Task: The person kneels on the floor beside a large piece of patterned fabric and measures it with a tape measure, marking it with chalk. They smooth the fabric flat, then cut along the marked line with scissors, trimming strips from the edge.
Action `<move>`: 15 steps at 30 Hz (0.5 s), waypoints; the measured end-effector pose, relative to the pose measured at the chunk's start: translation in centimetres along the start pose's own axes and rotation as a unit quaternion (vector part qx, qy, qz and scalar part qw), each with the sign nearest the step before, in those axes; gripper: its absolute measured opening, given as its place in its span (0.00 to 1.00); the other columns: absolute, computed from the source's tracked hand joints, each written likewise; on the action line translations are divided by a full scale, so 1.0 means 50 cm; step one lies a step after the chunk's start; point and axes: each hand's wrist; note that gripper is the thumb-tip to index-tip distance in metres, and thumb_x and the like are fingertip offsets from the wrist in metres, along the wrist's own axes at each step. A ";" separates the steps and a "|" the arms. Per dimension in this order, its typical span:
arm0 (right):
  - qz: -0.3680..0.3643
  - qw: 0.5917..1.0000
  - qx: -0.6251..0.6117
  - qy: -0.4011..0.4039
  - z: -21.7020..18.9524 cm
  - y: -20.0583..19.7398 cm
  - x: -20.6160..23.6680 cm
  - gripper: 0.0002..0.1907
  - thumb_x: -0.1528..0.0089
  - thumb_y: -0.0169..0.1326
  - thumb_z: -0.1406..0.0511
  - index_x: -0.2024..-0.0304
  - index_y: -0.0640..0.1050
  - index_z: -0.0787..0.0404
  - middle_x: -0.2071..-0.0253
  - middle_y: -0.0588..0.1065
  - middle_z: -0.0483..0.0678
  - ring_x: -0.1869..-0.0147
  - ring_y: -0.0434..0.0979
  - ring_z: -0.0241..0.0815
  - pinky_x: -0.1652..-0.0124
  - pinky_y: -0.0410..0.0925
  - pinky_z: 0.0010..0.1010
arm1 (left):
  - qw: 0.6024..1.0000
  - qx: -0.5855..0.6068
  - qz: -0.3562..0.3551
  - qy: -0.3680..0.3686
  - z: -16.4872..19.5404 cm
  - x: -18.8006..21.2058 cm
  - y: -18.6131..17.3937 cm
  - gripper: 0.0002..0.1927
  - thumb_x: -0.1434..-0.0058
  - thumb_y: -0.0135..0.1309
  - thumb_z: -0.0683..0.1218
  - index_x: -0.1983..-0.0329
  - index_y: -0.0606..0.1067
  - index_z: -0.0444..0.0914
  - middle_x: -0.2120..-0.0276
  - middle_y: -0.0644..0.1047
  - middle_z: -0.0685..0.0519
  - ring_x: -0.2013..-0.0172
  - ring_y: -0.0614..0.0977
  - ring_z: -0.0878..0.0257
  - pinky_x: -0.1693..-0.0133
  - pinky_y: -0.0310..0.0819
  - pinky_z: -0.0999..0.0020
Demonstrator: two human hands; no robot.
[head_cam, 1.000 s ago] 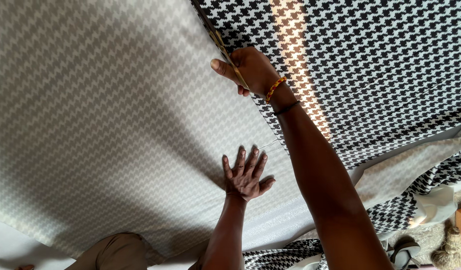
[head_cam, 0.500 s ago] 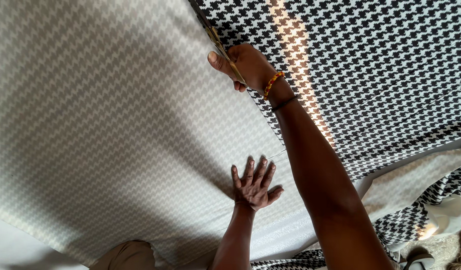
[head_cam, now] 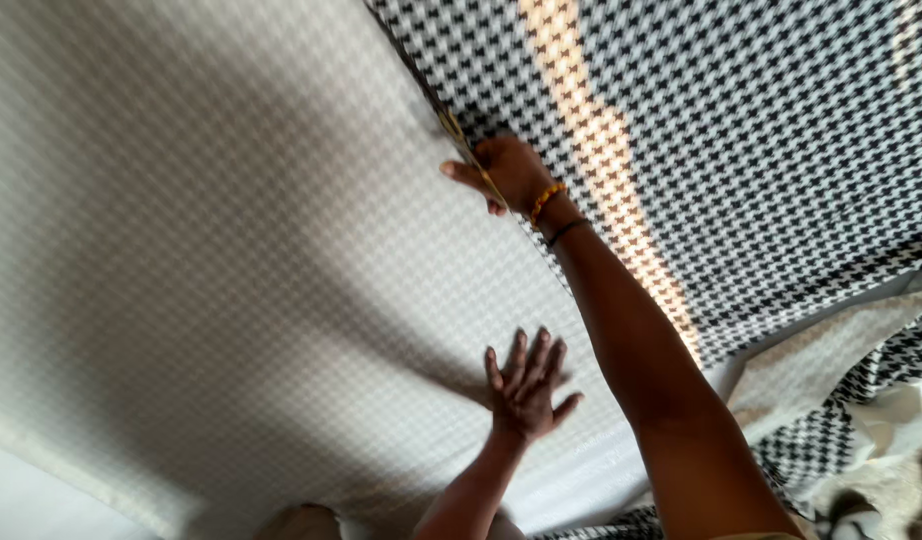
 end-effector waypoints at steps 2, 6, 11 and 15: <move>0.000 1.000 0.008 0.013 -0.012 -0.006 0.005 0.33 0.40 0.52 0.38 0.77 0.78 0.59 0.83 0.77 0.46 0.81 0.80 0.36 0.73 0.76 0.27 | 0.998 0.057 0.004 0.029 -0.017 0.017 -0.058 0.41 0.35 0.54 0.67 0.23 0.62 0.47 0.21 0.48 0.43 0.22 0.45 0.42 0.32 0.30 0.26; -0.006 1.000 0.007 0.029 -0.032 -0.016 0.012 0.33 0.39 0.53 0.39 0.76 0.77 0.62 0.83 0.77 0.47 0.80 0.81 0.36 0.73 0.76 0.28 | 0.975 -0.084 0.154 -0.135 -0.208 -0.113 -0.227 0.43 0.34 0.51 0.64 0.22 0.57 0.38 0.23 0.48 0.36 0.24 0.45 0.39 0.31 0.32 0.29; 0.005 0.999 0.006 0.046 -0.048 -0.018 0.011 0.30 0.41 0.57 0.41 0.77 0.77 0.60 0.84 0.76 0.47 0.81 0.80 0.37 0.75 0.75 0.30 | 0.890 -0.114 0.250 -0.363 -0.395 -0.381 -0.406 0.41 0.25 0.38 0.67 0.18 0.47 0.42 0.21 0.43 0.40 0.22 0.45 0.37 0.30 0.35 0.28; 0.006 0.998 -0.014 0.060 -0.048 -0.014 -0.001 0.29 0.41 0.58 0.42 0.77 0.78 0.61 0.84 0.77 0.46 0.82 0.80 0.36 0.76 0.75 0.29 | 0.852 -0.112 0.237 -0.454 -0.400 -0.439 -0.429 0.43 0.27 0.30 0.72 0.18 0.46 0.44 0.21 0.42 0.42 0.23 0.45 0.37 0.31 0.36 0.25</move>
Point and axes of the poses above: each hand's wrist, its own x-axis away from the middle knuckle, its own y-axis out of the palm, z = x × y
